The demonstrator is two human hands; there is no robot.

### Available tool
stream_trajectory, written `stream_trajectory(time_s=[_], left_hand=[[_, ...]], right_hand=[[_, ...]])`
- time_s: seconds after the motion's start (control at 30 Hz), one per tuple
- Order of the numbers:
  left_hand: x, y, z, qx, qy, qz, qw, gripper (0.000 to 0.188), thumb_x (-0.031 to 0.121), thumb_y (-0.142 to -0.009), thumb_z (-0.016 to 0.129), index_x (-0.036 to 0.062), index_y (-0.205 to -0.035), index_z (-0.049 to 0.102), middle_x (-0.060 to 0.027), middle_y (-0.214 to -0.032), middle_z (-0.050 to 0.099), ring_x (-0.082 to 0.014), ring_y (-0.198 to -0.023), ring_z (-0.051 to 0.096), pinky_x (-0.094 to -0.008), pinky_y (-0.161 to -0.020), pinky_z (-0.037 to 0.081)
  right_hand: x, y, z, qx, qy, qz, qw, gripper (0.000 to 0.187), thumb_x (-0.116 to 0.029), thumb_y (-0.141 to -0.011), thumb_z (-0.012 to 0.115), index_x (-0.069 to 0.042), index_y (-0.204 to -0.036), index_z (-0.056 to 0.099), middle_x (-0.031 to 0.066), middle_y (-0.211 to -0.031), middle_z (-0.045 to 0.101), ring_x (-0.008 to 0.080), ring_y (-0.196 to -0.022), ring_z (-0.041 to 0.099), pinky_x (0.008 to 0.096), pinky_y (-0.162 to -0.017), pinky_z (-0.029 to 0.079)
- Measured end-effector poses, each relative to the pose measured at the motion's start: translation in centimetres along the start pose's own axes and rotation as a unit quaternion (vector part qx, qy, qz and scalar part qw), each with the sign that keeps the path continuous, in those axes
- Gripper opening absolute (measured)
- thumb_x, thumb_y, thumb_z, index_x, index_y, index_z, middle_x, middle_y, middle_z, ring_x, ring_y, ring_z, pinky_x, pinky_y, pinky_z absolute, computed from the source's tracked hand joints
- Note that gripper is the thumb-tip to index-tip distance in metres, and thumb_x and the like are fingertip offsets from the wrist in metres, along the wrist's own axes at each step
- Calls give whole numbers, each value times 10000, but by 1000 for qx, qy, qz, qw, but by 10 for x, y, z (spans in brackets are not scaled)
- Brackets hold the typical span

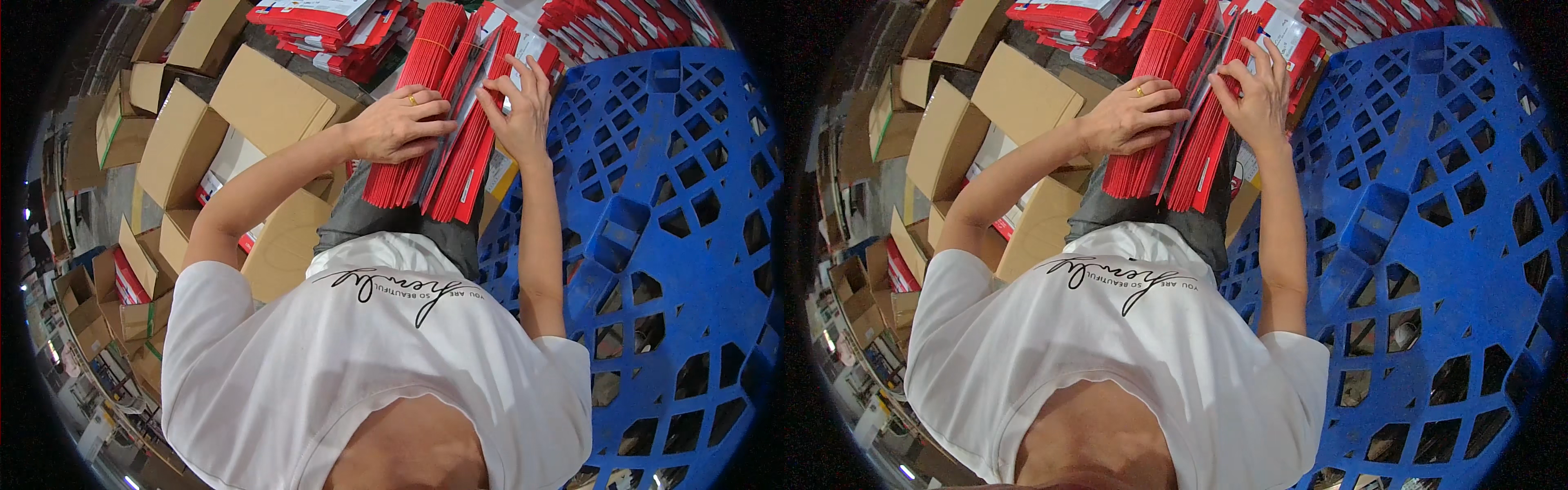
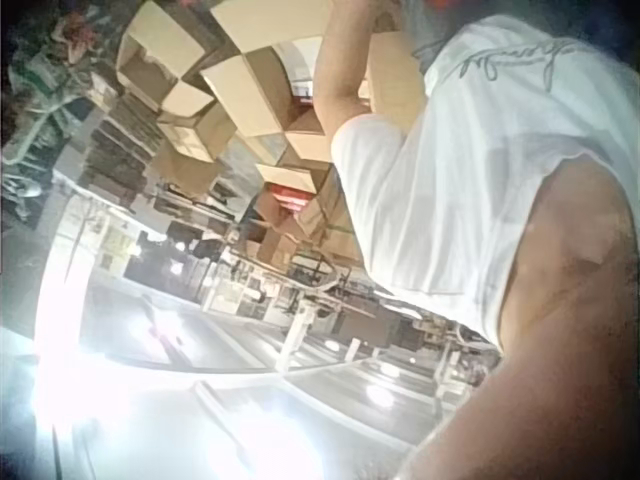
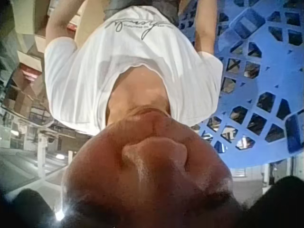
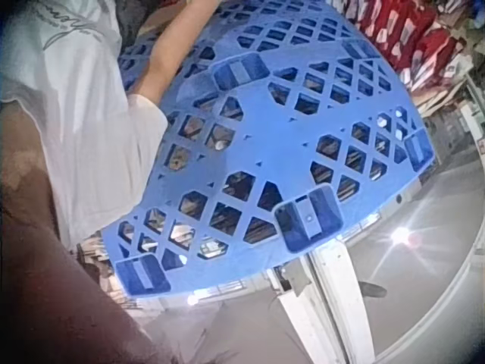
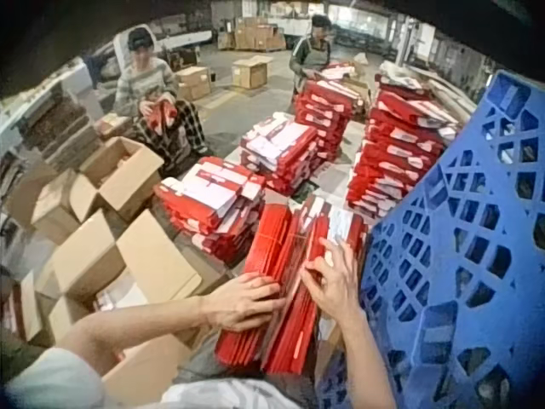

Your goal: The person sits on the floor and repeatedly picks up stacks of red and white packages, flips them over, and places them into a blue plastic crate. The person handles the packages one by one or in small groups, organizing them into the container.

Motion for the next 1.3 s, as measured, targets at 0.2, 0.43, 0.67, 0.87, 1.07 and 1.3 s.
stream_trajectory(time_s=[0.2, 0.43, 0.67, 0.87, 1.07, 1.3], left_hand=[[-7, 11, -9, 28, -15, -2, 999, 289, 230, -897, 702, 74, -1129, 628, -132, -1268, 562, -322, -1235, 544, -468, -1057, 435], [3, 1, -5, 13, -5, 3, 1000, 495, 267, -936, 668, 93, -1392, 585, -135, -1284, 561, -317, -1266, 527, -470, -1108, 400], [-2, 6, -2, -5, 9, -6, 1000, 621, 268, -913, 667, 100, -1490, 513, -143, -1329, 558, -335, -1313, 501, -502, -1146, 376], [-10, 13, -4, 24, 0, -2, 1000, 522, 276, -929, 672, 29, -1377, 569, -144, -1278, 587, -316, -1284, 535, -460, -1118, 409], [-3, 4, -6, 54, 25, -2, 998, 554, 250, -924, 684, 35, -1416, 550, -156, -1354, 599, -326, -1279, 565, -466, -1118, 432], [-4, 8, 0, 40, 46, -14, 998, 621, 222, -905, 678, 67, -1482, 508, -161, -1465, 552, -339, -1351, 532, -499, -1164, 394]], right_hand=[[20, 6, -3, -10, -24, 24, 999, 188, -191, -811, 747, -144, -993, 751, 188, -1429, 528, 424, -1405, 392, 535, -1141, 357], [-3, -5, 15, 23, -58, 41, 997, 169, -280, -875, 767, -127, -941, 740, 192, -1401, 536, 444, -1411, 362, 548, -1154, 316], [3, -5, 18, 20, -26, 63, 997, 367, -431, -762, 876, -123, -889, 722, 197, -1371, 535, 446, -1399, 363, 571, -1144, 308], [27, 3, 4, 10, -80, 117, 990, 378, -294, -742, 847, -131, -1056, 714, 200, -1426, 483, 422, -1415, 341, 558, -1147, 329], [-4, -3, 13, -53, -39, 7, 998, 570, -96, -860, 635, -353, -1368, 668, 156, -1558, 425, 435, -1481, 286, 554, -1199, 292], [-7, -1, 21, -90, 7, -22, 996, 469, -90, -889, 630, -313, -1290, 728, 144, -1523, 492, 392, -1470, 342, 540, -1190, 308]])
Point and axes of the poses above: each hand's wrist, its own y-axis away from the middle knuckle, its own z-axis out of the palm, x = y × z, the point moved 8 cm from there along -y, towards the middle knuckle
